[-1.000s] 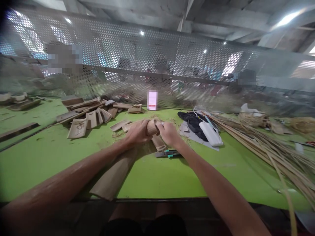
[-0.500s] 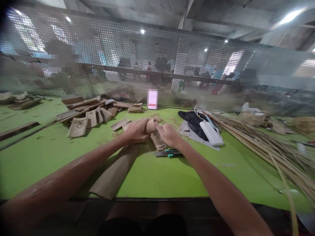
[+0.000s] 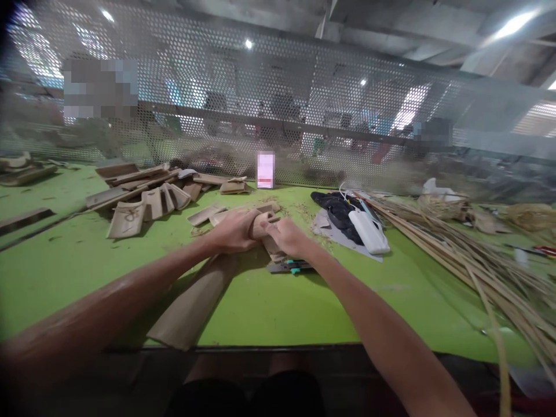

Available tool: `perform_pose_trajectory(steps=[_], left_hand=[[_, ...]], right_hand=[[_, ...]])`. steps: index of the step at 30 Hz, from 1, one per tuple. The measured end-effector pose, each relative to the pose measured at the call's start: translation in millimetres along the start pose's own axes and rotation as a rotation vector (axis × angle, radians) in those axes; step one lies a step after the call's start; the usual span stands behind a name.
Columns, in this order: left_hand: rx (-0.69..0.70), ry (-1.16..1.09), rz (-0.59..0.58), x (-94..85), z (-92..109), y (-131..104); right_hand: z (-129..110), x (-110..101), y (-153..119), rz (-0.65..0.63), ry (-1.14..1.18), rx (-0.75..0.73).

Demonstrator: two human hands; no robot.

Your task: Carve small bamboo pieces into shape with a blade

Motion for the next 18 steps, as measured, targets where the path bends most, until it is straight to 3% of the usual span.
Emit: perform_pose_trajectory(steps=[4,18], left_hand=[[0.017,-0.035,0.039,-5.0,0.5,-0.2],[0.001,-0.011,-0.039,-6.7,-2.7,-0.8]], right_hand=[[-0.5,-2.8,-0.3,0.015,-0.016,-0.004],[-2.5,-2.5,0.2,-0.051,0.003,-0.063]])
Point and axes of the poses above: each hand's wrist, its own y-axis towards the middle knuckle, its own x-axis out of the palm, z = x × y, the point moved 9 cm from there along y, towards the middle knuckle, and after that the axes turned 12 degrees about -x, right-handed, at the moved point
